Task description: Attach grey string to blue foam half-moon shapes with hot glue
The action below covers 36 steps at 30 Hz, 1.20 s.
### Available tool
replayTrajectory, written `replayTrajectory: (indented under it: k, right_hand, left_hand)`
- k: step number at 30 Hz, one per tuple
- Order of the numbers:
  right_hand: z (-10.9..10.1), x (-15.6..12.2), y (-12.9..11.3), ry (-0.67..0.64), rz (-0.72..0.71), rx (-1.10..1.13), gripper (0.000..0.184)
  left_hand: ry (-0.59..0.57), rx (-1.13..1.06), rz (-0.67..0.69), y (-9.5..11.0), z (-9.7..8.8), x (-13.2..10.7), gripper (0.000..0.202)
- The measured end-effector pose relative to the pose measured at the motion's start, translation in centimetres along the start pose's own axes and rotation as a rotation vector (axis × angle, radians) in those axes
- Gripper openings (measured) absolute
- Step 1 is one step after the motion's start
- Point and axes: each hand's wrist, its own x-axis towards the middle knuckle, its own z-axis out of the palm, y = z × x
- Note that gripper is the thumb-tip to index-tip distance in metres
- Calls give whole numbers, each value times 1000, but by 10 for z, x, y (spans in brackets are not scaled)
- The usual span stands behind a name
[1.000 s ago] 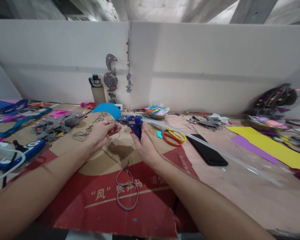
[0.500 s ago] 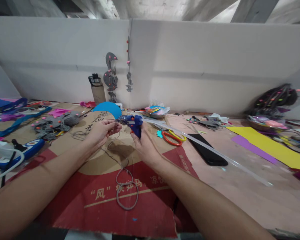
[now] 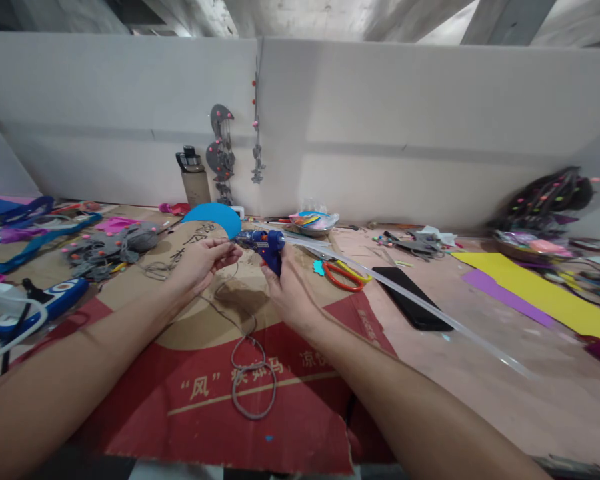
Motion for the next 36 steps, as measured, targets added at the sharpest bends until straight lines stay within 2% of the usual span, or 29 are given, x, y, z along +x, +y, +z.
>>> replayTrajectory:
  k: [36]
  right_hand:
    - [0, 0, 2, 20, 12, 0, 44]
  left_hand:
    - [-19, 54, 11, 4, 0, 0, 12]
